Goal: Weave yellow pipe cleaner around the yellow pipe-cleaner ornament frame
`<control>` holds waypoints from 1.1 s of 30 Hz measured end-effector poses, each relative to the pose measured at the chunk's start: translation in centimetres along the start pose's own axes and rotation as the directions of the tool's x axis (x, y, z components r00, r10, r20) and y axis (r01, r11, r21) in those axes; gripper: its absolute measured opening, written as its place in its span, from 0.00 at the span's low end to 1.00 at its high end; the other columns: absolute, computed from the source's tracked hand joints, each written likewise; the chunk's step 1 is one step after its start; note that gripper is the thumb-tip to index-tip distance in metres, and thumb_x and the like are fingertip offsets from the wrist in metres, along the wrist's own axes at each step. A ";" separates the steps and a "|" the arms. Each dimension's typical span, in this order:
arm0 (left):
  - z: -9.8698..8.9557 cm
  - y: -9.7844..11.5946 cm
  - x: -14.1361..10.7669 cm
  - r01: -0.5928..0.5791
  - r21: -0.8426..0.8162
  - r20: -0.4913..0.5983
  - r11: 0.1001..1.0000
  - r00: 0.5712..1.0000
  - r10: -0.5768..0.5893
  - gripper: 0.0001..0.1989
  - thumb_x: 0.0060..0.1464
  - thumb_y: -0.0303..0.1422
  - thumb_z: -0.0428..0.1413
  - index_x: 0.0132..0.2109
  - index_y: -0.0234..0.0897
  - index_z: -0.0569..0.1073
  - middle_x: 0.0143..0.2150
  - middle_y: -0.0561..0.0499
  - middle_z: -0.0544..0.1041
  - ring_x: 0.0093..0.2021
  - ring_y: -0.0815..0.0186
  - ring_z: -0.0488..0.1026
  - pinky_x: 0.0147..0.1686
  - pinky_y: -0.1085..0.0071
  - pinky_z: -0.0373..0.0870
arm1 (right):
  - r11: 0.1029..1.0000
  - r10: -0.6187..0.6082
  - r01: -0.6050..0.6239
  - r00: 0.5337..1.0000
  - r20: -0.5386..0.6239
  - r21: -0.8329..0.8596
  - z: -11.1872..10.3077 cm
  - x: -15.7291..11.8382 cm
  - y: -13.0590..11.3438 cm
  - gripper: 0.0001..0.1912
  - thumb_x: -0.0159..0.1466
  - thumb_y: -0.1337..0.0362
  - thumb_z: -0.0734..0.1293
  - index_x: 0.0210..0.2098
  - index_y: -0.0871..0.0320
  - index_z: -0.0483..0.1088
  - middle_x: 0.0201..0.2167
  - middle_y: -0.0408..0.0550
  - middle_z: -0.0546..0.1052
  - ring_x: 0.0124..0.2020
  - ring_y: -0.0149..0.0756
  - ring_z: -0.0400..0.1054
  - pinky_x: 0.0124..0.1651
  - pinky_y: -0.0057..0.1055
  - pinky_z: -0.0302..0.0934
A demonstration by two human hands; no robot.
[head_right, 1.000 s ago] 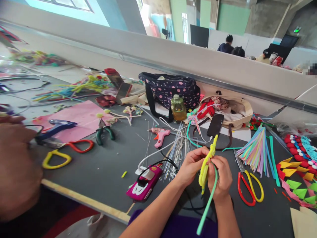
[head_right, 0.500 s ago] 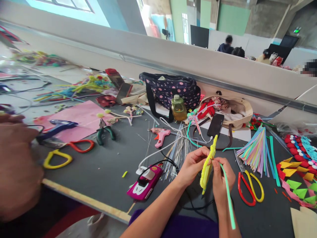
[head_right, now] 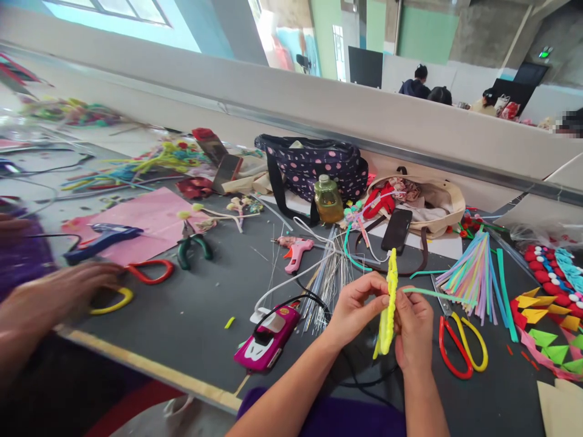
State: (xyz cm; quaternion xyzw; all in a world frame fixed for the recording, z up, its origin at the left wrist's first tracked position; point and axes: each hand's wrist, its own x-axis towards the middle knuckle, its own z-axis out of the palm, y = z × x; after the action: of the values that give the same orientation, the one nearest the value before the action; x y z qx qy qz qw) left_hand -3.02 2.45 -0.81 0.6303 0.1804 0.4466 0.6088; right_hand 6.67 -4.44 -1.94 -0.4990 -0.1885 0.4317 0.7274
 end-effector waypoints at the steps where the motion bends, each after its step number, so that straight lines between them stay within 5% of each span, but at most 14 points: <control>1: 0.0 0.0 0.0 0.001 0.003 -0.007 1.000 1.000 -0.001 0.09 0.51 0.36 0.60 0.33 0.34 0.73 0.31 0.50 0.71 0.31 0.68 0.67 0.33 0.72 0.64 | 1.000 0.004 -0.004 1.000 0.003 0.010 0.0 0.0 0.0 0.17 0.52 0.53 0.73 0.25 0.57 0.65 0.13 0.31 0.55 0.13 0.21 0.45 0.16 0.20 0.40; 14: 0.6 0.6 -0.2 -0.008 -0.002 -0.088 1.000 0.996 0.008 0.07 0.51 0.34 0.60 0.31 0.33 0.73 0.29 0.51 0.70 0.29 0.69 0.66 0.31 0.73 0.63 | 0.992 -0.090 0.095 0.994 0.067 -0.077 -0.7 0.3 0.1 0.15 0.52 0.55 0.72 0.31 0.59 0.70 0.22 0.42 0.71 0.19 0.29 0.63 0.21 0.25 0.55; 21: 0.9 0.7 -0.4 -0.114 0.067 -0.066 0.991 0.991 0.118 0.06 0.52 0.33 0.60 0.35 0.35 0.77 0.30 0.49 0.73 0.30 0.68 0.68 0.32 0.72 0.64 | 0.984 -0.142 0.149 0.987 0.075 -0.097 -1.2 0.8 0.6 0.14 0.56 0.54 0.70 0.32 0.56 0.67 0.20 0.40 0.70 0.18 0.29 0.63 0.20 0.24 0.55; 33: 1.1 -0.1 -0.3 -0.113 0.024 -0.086 0.993 0.990 0.115 0.09 0.52 0.33 0.60 0.40 0.37 0.80 0.31 0.47 0.73 0.33 0.66 0.69 0.33 0.71 0.66 | 0.965 -0.217 0.216 0.976 0.009 -0.146 -0.9 0.2 0.1 0.12 0.54 0.56 0.72 0.32 0.58 0.72 0.24 0.43 0.74 0.23 0.33 0.67 0.27 0.28 0.60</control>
State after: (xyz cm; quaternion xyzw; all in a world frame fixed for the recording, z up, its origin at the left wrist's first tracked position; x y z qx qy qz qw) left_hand -2.27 1.55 -0.88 0.6253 0.1748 0.5059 0.5678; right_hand 7.40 -4.74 -2.45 -0.5289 -0.2703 0.3327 0.7325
